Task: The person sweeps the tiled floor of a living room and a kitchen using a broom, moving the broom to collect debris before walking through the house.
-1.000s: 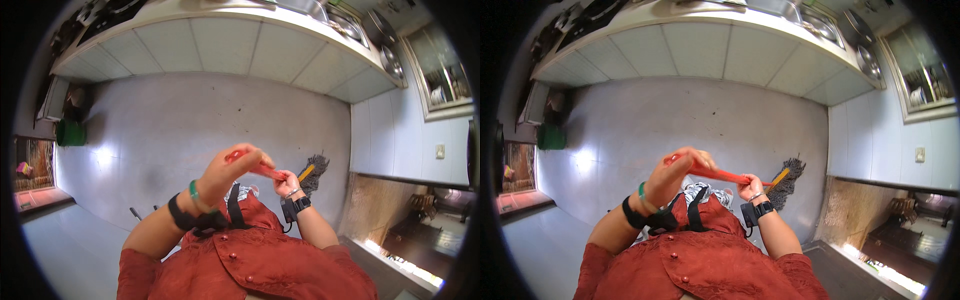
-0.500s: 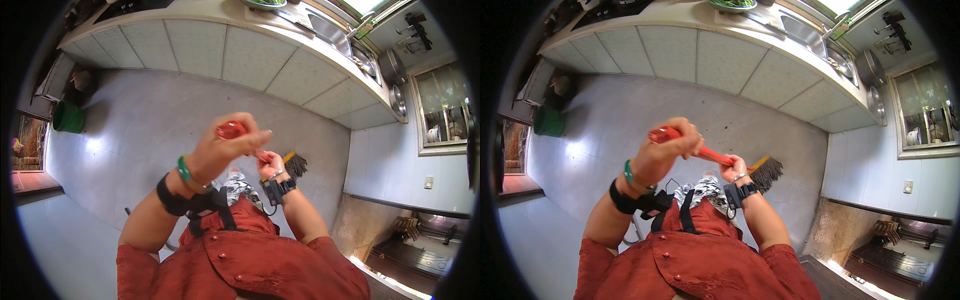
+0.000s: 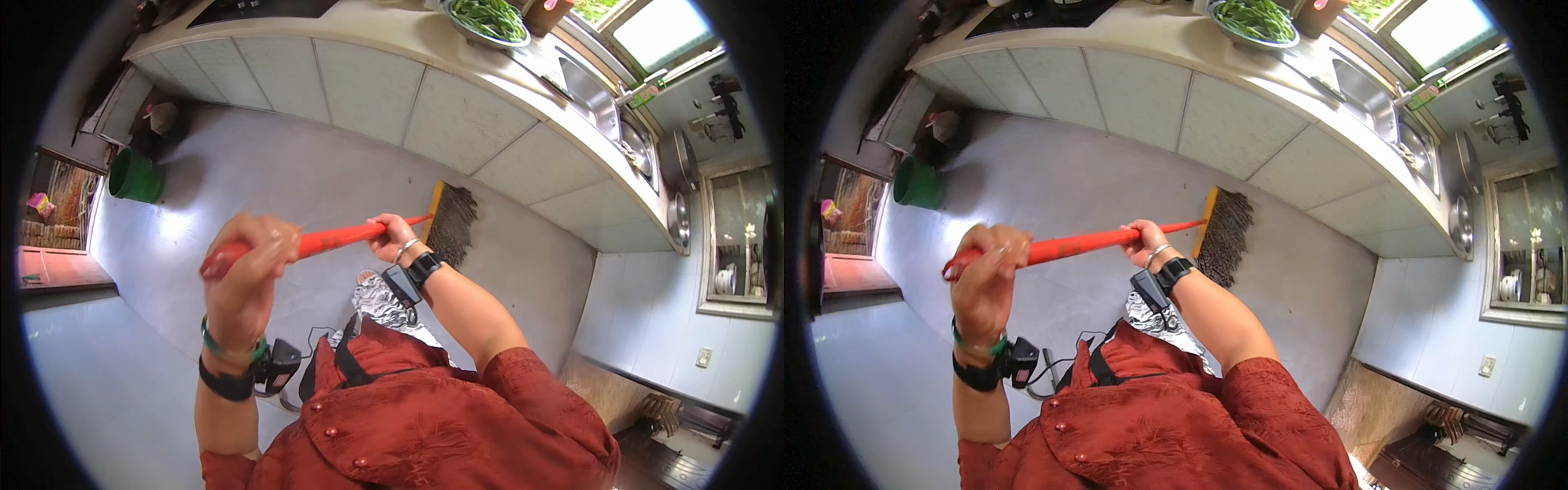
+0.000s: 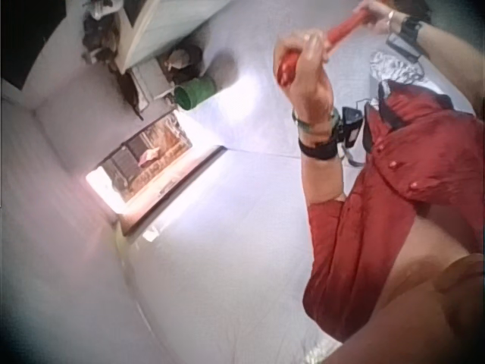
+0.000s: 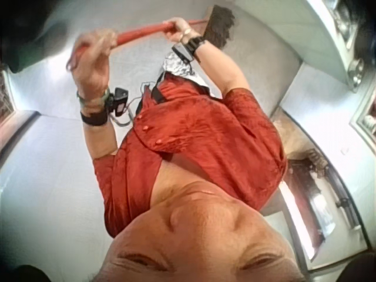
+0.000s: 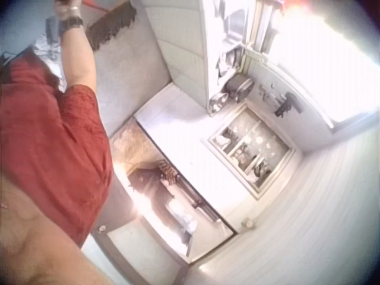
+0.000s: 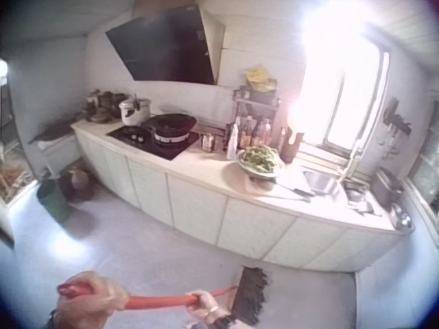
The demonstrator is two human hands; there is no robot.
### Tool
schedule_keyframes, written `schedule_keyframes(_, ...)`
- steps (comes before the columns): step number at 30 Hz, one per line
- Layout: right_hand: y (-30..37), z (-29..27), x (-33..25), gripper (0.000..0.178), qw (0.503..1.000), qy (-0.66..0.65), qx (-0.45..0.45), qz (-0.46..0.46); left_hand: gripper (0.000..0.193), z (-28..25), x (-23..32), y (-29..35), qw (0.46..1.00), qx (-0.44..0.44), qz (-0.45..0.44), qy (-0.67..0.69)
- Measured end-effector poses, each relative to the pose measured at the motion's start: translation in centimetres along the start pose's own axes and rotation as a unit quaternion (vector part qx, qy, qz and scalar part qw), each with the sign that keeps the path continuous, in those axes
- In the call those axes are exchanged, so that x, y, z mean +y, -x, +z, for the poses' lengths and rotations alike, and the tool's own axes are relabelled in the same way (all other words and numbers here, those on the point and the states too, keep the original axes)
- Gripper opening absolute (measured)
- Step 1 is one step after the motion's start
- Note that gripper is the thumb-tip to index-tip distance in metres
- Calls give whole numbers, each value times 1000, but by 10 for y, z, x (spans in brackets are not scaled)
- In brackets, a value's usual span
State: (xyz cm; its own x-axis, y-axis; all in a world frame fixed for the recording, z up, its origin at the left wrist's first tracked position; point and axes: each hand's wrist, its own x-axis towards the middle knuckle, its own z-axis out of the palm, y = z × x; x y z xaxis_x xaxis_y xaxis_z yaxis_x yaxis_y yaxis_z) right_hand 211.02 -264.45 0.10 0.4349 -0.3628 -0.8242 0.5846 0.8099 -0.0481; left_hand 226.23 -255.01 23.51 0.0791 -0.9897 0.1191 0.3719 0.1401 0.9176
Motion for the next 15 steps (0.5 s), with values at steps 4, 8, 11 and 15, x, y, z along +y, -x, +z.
schedule_keyframes(4,-25,32,15,12,986,150,-29,62,6,-19,11,13,994,102,30,-33)
schedule_keyframes(8,-42,65,57,13,967,228,-33,112,16,-27,34,33,971,208,36,-108)
schedule_keyframes(11,-54,80,79,14,946,274,-55,165,18,-27,44,40,956,260,39,-128)
schedule_keyframes(15,-63,97,109,13,925,281,-83,241,19,-27,57,54,925,324,54,-189)
